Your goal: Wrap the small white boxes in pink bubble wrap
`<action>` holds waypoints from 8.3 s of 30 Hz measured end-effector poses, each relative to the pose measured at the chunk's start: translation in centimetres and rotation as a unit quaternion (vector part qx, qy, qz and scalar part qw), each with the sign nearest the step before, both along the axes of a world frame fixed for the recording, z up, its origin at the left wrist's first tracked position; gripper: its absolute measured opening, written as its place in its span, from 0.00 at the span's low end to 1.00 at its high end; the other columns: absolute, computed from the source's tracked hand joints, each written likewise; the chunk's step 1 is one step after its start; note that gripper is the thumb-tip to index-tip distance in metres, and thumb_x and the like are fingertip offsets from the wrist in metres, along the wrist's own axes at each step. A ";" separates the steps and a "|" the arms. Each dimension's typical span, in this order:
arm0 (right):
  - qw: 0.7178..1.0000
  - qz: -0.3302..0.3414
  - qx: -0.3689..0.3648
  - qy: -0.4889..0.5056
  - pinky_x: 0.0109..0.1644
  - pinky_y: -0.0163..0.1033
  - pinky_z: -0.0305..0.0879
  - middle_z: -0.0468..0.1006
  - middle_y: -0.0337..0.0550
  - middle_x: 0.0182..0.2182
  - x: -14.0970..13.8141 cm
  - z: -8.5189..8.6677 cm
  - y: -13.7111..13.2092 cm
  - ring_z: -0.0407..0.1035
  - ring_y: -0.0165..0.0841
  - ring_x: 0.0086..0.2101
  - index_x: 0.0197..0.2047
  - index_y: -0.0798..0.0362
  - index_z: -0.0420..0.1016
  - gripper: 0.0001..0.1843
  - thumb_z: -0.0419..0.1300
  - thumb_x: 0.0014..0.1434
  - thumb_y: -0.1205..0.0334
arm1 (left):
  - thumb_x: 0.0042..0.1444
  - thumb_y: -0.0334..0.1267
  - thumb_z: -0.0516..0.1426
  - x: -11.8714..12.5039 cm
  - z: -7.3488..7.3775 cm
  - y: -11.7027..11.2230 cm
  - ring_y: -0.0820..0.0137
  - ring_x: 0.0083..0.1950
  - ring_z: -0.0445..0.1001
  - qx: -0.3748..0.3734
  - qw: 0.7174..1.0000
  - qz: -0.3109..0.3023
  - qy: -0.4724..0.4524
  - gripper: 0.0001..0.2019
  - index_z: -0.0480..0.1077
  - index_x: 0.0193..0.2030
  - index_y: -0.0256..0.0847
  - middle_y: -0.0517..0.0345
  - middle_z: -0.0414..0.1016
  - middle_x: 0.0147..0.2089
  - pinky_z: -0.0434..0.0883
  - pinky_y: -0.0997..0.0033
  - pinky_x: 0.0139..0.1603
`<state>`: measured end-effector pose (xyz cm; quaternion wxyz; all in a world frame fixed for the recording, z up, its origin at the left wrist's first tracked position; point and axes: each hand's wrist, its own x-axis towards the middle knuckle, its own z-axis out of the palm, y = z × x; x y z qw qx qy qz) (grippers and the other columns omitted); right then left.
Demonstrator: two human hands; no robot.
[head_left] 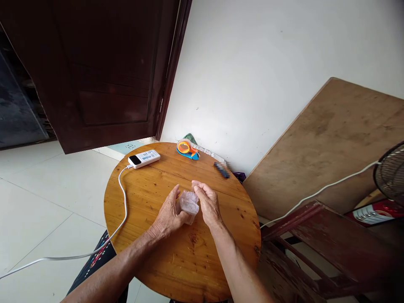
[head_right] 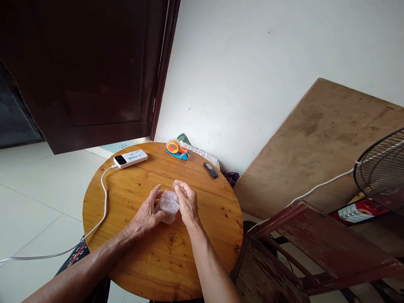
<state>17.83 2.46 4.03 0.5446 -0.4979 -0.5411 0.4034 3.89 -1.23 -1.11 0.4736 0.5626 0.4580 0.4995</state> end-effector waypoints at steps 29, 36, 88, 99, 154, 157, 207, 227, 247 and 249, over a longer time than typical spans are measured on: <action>0.996 -0.075 0.039 -0.026 0.30 0.36 0.62 0.71 0.35 0.22 2.0 0.8 1.8 0.66 0.31 0.24 0.32 0.51 0.73 0.15 0.63 0.52 0.47 | 0.34 0.41 0.67 -0.1 5.2 4.3 0.75 0.24 0.66 -0.164 0.964 0.001 -0.210 0.14 0.73 0.27 0.35 0.61 0.73 0.23 0.62 0.76 0.27; 0.986 0.000 0.023 -0.162 0.31 0.37 0.63 0.78 0.39 0.28 1.2 0.5 0.4 0.70 0.34 0.27 0.37 0.49 0.75 0.18 0.67 0.50 0.45 | 0.40 0.48 0.69 0.5 3.9 4.2 0.71 0.29 0.71 -0.159 0.943 -0.048 -0.288 0.17 0.75 0.28 0.36 0.58 0.75 0.27 0.67 0.73 0.33; 0.988 -0.064 -0.020 -0.139 0.28 0.36 0.57 0.69 0.35 0.17 4.9 -2.3 3.2 0.63 0.32 0.22 0.19 0.50 0.67 0.23 0.61 0.50 0.41 | 0.38 0.42 0.61 -3.7 2.7 6.5 0.75 0.19 0.64 -0.123 0.967 0.155 -0.158 0.11 0.67 0.25 0.39 0.62 0.68 0.21 0.62 0.75 0.22; 0.947 -0.136 -0.018 -0.291 0.36 0.39 0.58 0.80 0.41 0.27 5.3 -2.8 3.8 0.71 0.40 0.30 0.36 0.47 0.78 0.10 0.59 0.50 0.57 | 0.50 0.33 0.56 -3.5 4.2 4.9 0.60 0.41 0.76 0.101 0.962 0.224 0.119 0.07 0.76 0.34 0.41 0.51 0.79 0.36 0.70 0.63 0.49; 0.846 -0.109 -0.114 -0.509 0.37 0.35 0.58 0.81 0.38 0.42 4.5 -0.7 2.5 0.74 0.36 0.44 0.52 0.45 0.72 0.16 0.55 0.61 0.65 | 0.56 0.31 0.53 -1.6 6.8 -4.8 0.63 0.45 0.75 0.125 0.901 -0.020 0.415 0.11 0.73 0.44 0.40 0.51 0.76 0.45 0.72 0.62 0.48; 0.842 -0.108 -0.128 -0.512 0.37 0.36 0.58 0.82 0.38 0.40 4.5 -0.7 2.7 0.75 0.37 0.43 0.55 0.45 0.70 0.20 0.55 0.60 0.66 | 0.51 0.37 0.59 -0.8 4.2 -4.6 0.51 0.61 0.67 0.140 0.878 0.008 0.458 0.32 0.62 0.64 0.38 0.43 0.70 0.60 0.66 0.50 0.61; 0.843 0.213 0.100 -0.484 0.61 0.44 0.54 0.78 0.45 0.53 0.7 4.3 -3.2 0.66 0.37 0.57 0.62 0.50 0.67 0.27 0.55 0.59 0.68 | 0.42 0.50 0.68 -0.2 2.8 -7.2 0.39 0.74 0.46 0.070 0.864 -0.077 0.493 0.51 0.52 0.72 0.44 0.37 0.52 0.72 0.43 0.36 0.72; 0.740 0.074 0.017 -0.668 0.42 0.39 0.47 0.80 0.44 0.36 3.7 4.4 -2.9 0.69 0.40 0.43 0.34 0.52 0.74 0.05 0.61 0.53 0.60 | 0.44 0.52 0.68 -0.1 3.4 -6.9 0.36 0.75 0.36 0.055 0.844 -0.127 0.519 0.50 0.52 0.73 0.52 0.41 0.38 0.77 0.37 0.31 0.70; 0.770 0.052 -0.016 -0.636 0.40 0.38 0.50 0.81 0.41 0.38 6.2 2.4 -4.1 0.70 0.39 0.42 0.45 0.47 0.74 0.14 0.58 0.55 0.65 | 0.52 0.45 0.63 3.0 5.3 -1.0 0.50 0.74 0.50 0.152 0.806 -0.177 0.544 0.37 0.58 0.67 0.36 0.39 0.57 0.71 0.51 0.48 0.72; 0.773 0.057 -0.014 -0.632 0.40 0.38 0.51 0.81 0.41 0.39 6.3 2.4 -4.2 0.70 0.39 0.42 0.47 0.47 0.74 0.16 0.58 0.55 0.65 | 0.49 0.48 0.65 3.4 4.1 0.4 0.50 0.75 0.46 0.163 0.813 -0.202 0.522 0.45 0.52 0.71 0.37 0.40 0.51 0.74 0.50 0.48 0.73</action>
